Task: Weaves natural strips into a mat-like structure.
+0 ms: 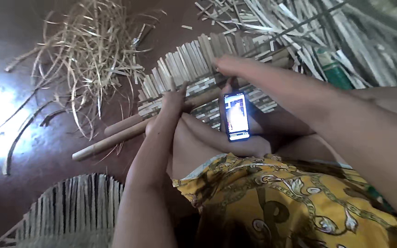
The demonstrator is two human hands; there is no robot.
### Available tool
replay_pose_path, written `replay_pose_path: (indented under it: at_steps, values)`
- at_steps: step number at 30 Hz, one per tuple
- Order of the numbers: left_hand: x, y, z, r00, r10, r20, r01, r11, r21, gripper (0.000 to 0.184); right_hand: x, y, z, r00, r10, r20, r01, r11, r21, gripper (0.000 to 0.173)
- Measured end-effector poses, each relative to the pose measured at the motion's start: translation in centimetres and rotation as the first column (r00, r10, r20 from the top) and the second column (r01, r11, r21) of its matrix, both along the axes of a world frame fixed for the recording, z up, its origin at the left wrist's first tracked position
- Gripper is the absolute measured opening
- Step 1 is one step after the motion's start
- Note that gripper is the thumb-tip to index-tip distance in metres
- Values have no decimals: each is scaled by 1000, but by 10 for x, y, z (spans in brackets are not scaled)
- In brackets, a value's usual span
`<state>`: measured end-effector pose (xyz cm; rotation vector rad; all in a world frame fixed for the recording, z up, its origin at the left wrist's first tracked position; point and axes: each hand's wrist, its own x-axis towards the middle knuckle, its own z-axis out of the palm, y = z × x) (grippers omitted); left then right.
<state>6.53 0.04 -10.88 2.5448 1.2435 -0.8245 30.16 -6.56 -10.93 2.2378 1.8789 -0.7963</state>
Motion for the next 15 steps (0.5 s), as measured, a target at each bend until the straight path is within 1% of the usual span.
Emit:
replay_pose_path:
  at_steps: [3, 5, 6, 8, 9, 10, 11, 12, 13, 14, 15]
  values:
    - [0, -1, -3, 1000, -10, -19, 10, 1000, 16, 98, -2, -4, 0, 1000, -17, -7, 17, 1000, -3, 36]
    - [-1, -2, -5, 1000, -3, -7, 3, 1000, 29, 97, 3, -7, -3, 999, -13, -38, 14, 999, 28, 35]
    - [-2, -1, -5, 1000, 5, 6, -5, 999, 35, 94, 10, -10, -3, 997, -23, -79, 27, 998, 57, 35]
    - [-7, 1, -4, 997, 19, 73, -24, 997, 71, 88, 31, -18, 2, 987, -39, -156, 66, 983, 171, 31]
    - [-10, 1, -1, 987, 26, 159, -42, 995, 96, 82, 46, -23, 7, 985, -42, -170, 84, 964, 252, 30]
    - [-11, 2, 4, 957, 25, 288, -61, 992, 114, 74, 64, -29, 13, 985, -55, -166, 109, 936, 334, 29]
    - [-10, 2, 11, 907, 7, 421, -65, 990, 123, 64, 83, -35, 19, 983, -89, -159, 145, 910, 388, 28]
    - [-2, 3, 17, 852, -3, 524, -65, 992, 110, 54, 101, -43, 24, 981, -137, -137, 182, 895, 407, 29]
    - [12, 4, 23, 800, -3, 600, -55, 995, 78, 45, 117, -50, 26, 976, -193, -101, 217, 896, 388, 30]
    - [31, 3, 28, 753, 21, 658, -36, 999, 9, 38, 133, -58, 25, 969, -241, -47, 242, 909, 339, 35]
    - [54, -2, 37, 722, 93, 686, -23, 994, -111, 34, 146, -66, 20, 964, -265, 11, 251, 926, 284, 41]
